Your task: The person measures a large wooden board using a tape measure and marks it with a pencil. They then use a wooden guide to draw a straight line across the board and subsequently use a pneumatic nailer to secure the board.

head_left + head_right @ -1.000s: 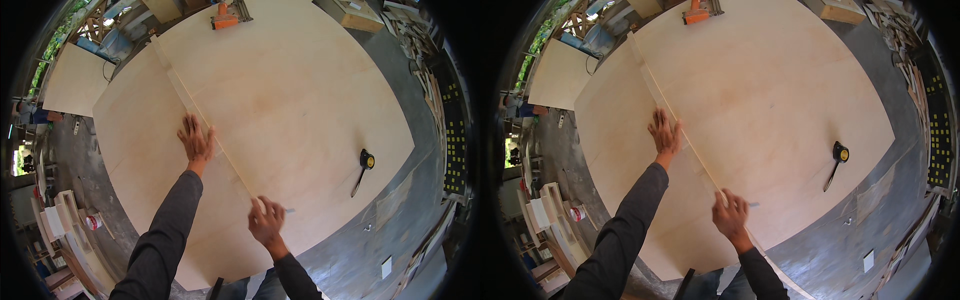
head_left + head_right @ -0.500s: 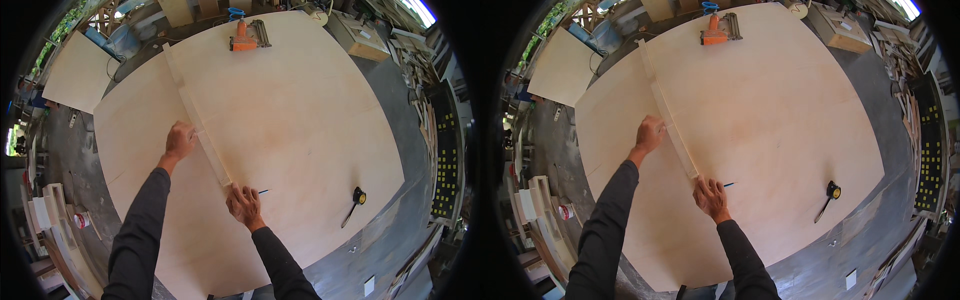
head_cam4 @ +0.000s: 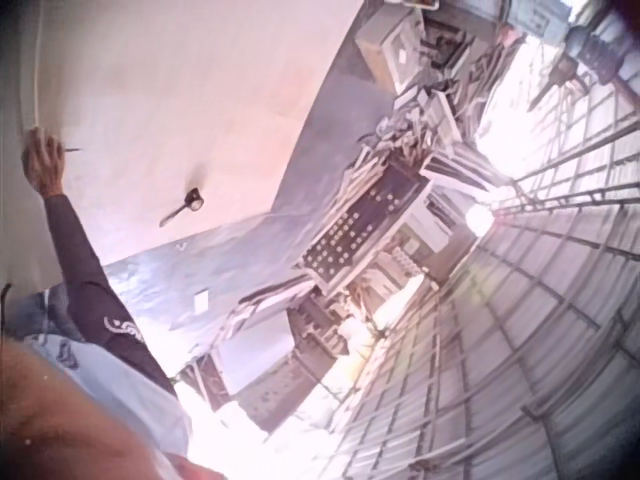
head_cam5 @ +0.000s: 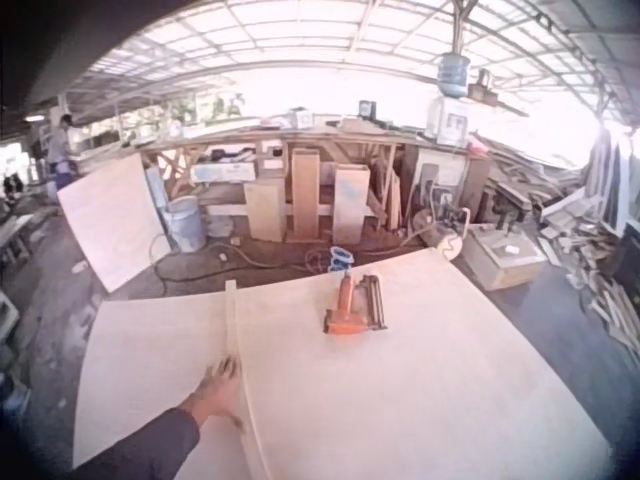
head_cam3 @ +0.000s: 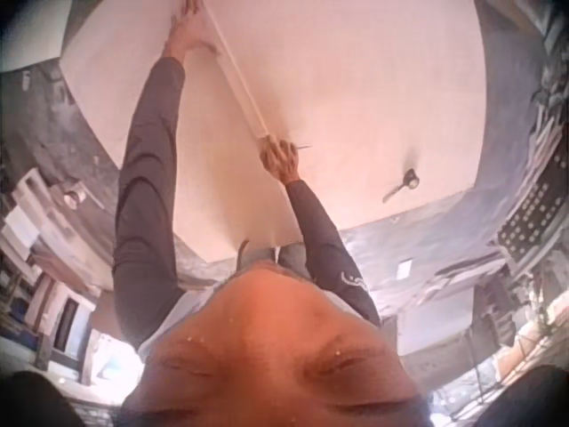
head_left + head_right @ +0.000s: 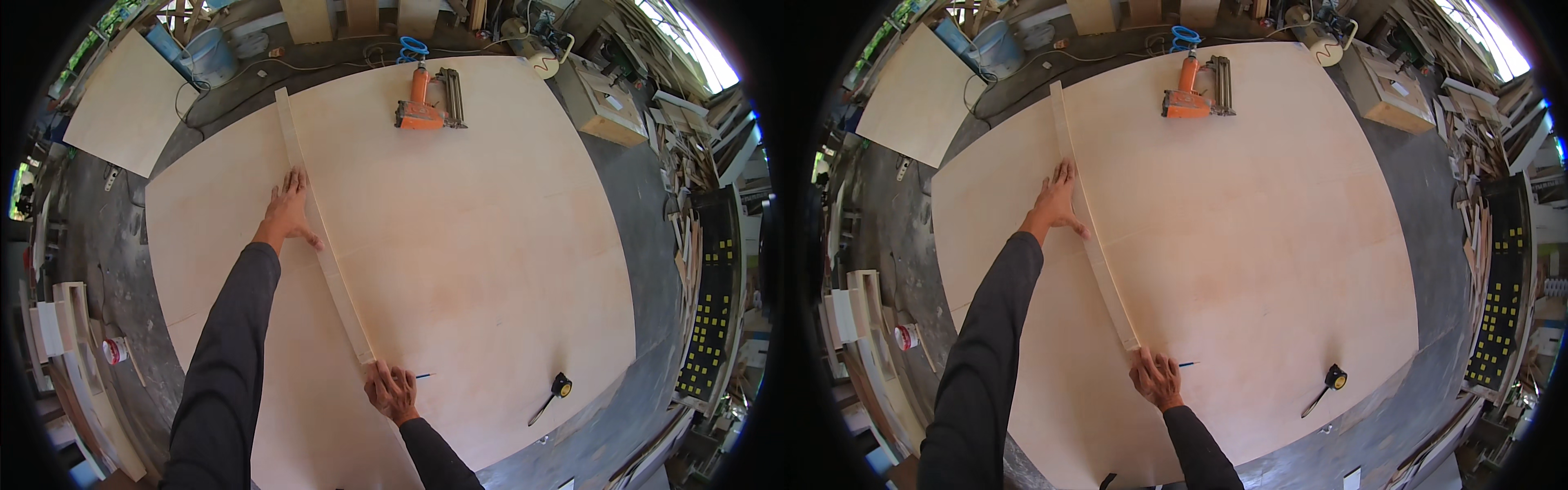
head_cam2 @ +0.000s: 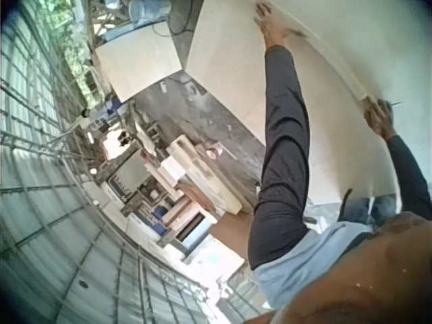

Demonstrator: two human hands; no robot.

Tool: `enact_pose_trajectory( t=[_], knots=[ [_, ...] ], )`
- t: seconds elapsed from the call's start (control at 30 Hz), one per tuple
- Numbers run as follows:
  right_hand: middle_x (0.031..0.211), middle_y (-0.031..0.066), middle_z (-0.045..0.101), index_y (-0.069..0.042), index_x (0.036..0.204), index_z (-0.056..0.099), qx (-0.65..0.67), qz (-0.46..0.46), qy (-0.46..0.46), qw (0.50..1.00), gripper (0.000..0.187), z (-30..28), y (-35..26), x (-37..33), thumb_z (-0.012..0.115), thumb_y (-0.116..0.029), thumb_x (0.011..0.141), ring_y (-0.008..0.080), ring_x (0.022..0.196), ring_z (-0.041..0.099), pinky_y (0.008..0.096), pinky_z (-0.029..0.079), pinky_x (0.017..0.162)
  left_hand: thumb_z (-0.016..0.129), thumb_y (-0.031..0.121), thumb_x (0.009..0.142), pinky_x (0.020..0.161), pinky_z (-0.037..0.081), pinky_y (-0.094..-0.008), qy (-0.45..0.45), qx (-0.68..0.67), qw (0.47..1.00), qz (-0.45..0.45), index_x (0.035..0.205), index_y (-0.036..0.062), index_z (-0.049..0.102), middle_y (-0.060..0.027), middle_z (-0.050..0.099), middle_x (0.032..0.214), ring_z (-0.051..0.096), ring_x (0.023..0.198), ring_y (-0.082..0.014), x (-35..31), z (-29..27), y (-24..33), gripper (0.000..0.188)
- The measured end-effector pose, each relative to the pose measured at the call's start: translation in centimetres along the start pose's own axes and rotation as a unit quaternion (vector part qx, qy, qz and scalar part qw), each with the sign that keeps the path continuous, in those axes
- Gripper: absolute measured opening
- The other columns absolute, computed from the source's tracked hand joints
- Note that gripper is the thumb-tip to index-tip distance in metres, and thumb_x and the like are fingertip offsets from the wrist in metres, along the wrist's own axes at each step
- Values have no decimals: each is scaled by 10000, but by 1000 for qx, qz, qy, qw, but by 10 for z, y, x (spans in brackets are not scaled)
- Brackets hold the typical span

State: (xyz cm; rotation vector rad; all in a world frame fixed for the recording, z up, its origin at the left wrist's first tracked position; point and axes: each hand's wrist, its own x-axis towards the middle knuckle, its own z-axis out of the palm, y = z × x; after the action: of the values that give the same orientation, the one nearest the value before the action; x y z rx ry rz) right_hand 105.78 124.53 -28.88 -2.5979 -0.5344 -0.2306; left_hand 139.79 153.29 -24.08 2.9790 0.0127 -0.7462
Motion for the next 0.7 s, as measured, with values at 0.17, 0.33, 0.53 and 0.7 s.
enact_pose_trajectory(
  t=[0.17, 0.33, 0.53, 0.7],
  knots=[
    [1186, -15, 659, -107, 1147, 708, 21, 19, -31, 999, 330, -5, 1, 1, 697, -190, 829, 166, 898, 595, 349, 399, 807, 1013, 528, 264, 1257, 165, -552, -13, 25, 999, -15, 1596, -40, -13, -232, 68, 1687, 105, 1567, -356, 7, -2, 5, 1774],
    [1204, 31, 653, -86, 1188, 694, 73, 51, -51, 995, 365, -12, 0, 6, 674, -219, 848, 205, 979, 591, 393, 375, 873, 993, 585, 269, 1263, 146, -536, -26, 51, 998, -9, 1588, -67, 13, -259, 86, 1677, 128, 1562, -368, 5, -7, 11, 1768],
    [1180, 135, 601, -25, 1183, 689, 180, 71, 135, 972, 334, -31, 22, 164, 556, -251, 976, 266, 1005, 556, 392, 383, 893, 975, 610, 286, 1257, 132, -556, -22, 50, 998, 7, 1573, -103, 41, -306, 86, 1659, 119, 1557, -401, 5, -10, 10, 1742],
    [958, 80, 534, -16, 1065, 732, 310, 126, 268, 904, 378, 49, 53, 386, 489, -305, 1052, 225, 906, 487, 363, 398, 814, 974, 615, 306, 1258, 135, -554, -38, 61, 997, -10, 1574, -98, 51, -302, 121, 1655, 128, 1557, -396, 2, -11, -2, 1723]
  ],
)
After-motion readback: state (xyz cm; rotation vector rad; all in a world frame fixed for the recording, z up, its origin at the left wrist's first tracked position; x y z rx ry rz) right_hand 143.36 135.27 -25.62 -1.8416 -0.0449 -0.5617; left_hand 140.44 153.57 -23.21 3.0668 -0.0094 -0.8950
